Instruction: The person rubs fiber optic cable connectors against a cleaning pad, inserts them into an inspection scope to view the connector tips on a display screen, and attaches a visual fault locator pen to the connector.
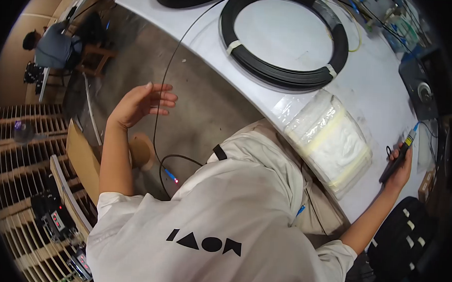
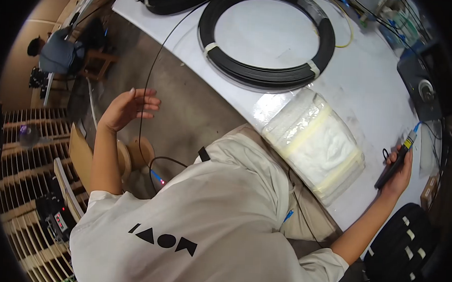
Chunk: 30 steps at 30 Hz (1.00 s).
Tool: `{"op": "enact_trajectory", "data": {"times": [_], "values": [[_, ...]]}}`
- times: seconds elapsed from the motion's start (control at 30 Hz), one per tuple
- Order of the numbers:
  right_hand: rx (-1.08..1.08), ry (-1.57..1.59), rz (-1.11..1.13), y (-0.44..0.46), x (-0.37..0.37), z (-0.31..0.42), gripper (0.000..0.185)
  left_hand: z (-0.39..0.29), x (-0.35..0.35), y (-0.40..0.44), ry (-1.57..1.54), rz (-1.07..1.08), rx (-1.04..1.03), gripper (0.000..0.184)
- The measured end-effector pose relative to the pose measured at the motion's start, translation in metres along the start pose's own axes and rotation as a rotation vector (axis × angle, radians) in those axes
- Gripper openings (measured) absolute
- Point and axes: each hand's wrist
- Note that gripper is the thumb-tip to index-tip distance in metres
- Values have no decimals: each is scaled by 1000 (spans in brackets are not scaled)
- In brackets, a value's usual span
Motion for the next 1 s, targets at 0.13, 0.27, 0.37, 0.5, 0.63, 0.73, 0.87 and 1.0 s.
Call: {"op": "enact_trajectory", "data": {"times": [0.13, 0.27, 0.37, 0.5, 0.63, 0.73, 0.87, 1.0], "values": [[11, -8, 13, 2, 0, 1, 38, 16, -14, -14, 31, 167, 70, 57], [2, -13, 25, 1, 4, -1, 37, -7, -54, 10, 103, 305, -79, 39], [-2, 19, 11, 2, 4, -5, 37, -41, -92, 47, -3, 344, -326, 32], [10, 4, -40, -4, -14, 1, 37, -88, -176, 88, -101, 586, -541, 30], [-7, -65, -110, -8, -17, 5, 43, -117, -270, 122, -79, 713, -633, 30], [37, -40, -143, -13, -24, 8, 47, -120, -328, 159, -2, 723, -571, 30], [6, -34, -181, -17, -30, 15, 46, -113, -387, 201, 311, 734, -497, 24], [-10, -21, -152, -16, -27, 15, 43, -114, -440, 235, 441, 833, -447, 28]]}}
Point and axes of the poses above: each hand's wrist, its own y-axis towards the middle knuckle, its own x-axis out of the back of the hand, z = x × y, and after that the axes turned 9 degrees about x, right-handed
